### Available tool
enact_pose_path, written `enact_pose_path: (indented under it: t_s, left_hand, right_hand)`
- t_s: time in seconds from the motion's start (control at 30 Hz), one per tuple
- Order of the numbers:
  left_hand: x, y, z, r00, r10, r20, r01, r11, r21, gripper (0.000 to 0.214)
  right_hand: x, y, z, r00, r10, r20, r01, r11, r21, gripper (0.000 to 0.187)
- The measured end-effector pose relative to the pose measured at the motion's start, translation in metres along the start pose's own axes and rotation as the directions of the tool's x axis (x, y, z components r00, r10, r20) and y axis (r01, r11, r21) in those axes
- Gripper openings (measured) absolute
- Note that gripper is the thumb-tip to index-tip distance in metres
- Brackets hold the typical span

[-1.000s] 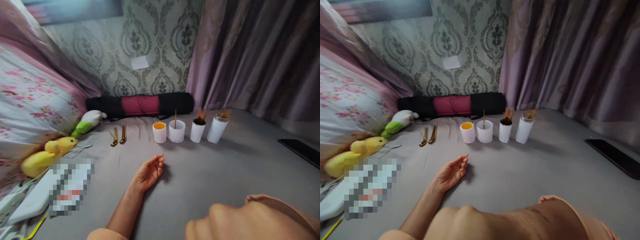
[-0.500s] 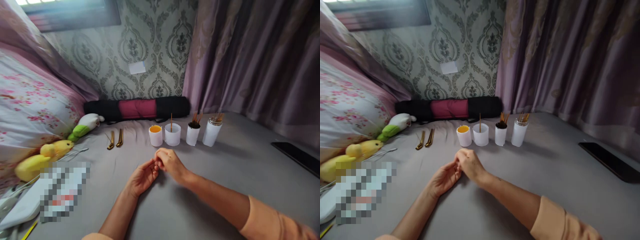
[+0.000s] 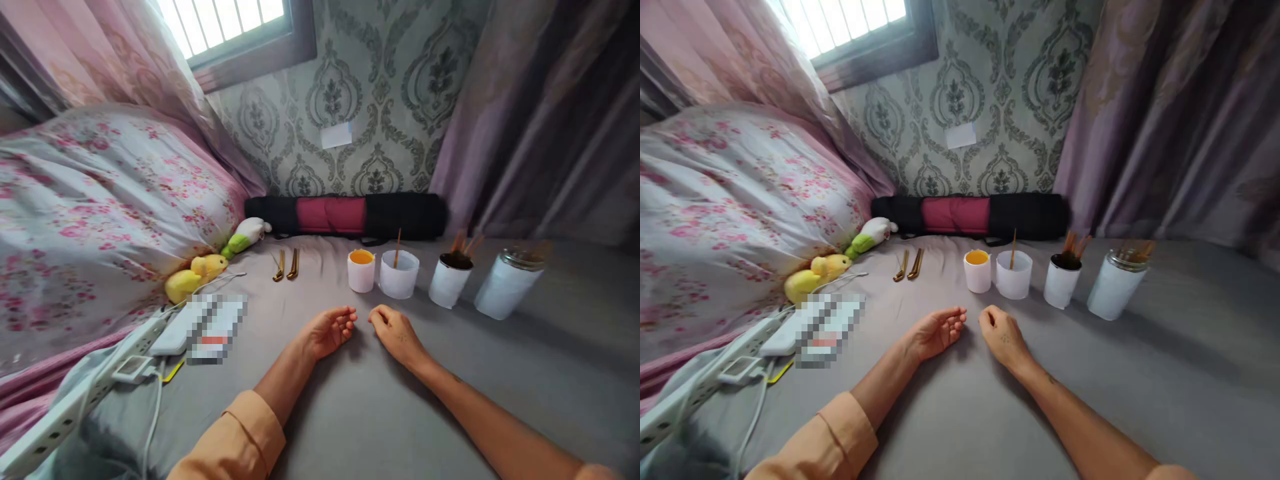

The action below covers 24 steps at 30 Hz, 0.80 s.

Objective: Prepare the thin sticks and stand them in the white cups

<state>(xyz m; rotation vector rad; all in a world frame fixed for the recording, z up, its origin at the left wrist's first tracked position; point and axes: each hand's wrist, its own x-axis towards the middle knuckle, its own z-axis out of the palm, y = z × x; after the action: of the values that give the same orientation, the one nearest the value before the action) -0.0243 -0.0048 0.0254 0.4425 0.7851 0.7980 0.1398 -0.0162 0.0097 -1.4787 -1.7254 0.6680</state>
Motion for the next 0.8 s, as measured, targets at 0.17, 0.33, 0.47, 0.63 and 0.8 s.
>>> enact_pose_path:
  t_s: [0.17,0.33,0.47,0.63,0.8]
  left_hand:
    - [0.006,0.014,-0.006,0.993,0.087,-0.079,-0.068,0.972,0.225,0.008]
    - [0.015,0.030,-0.012,0.967,0.204,-0.153,-0.122,0.896,0.427,0.006]
    - [0.022,0.046,-0.017,0.926,0.316,-0.206,-0.122,0.768,0.629,0.006]
    - [0.028,0.071,-0.026,0.853,0.471,-0.226,-0.062,0.520,0.852,0.008]
    - [0.030,0.095,-0.042,0.760,0.623,-0.186,0.064,0.213,0.975,0.013]
  right_hand:
    - [0.001,0.004,0.002,1.000,-0.015,0.014,0.015,1.000,-0.021,0.026]
    - [0.001,0.004,0.003,1.000,-0.008,0.023,0.008,1.000,-0.030,0.026]
    - [0.001,0.004,0.003,1.000,-0.015,0.015,0.016,0.999,-0.032,0.024]
    - [0.001,0.006,0.004,1.000,-0.021,0.009,0.021,1.000,-0.020,0.023]
    - [0.002,0.006,0.004,1.000,-0.027,0.005,0.028,1.000,-0.014,0.024]
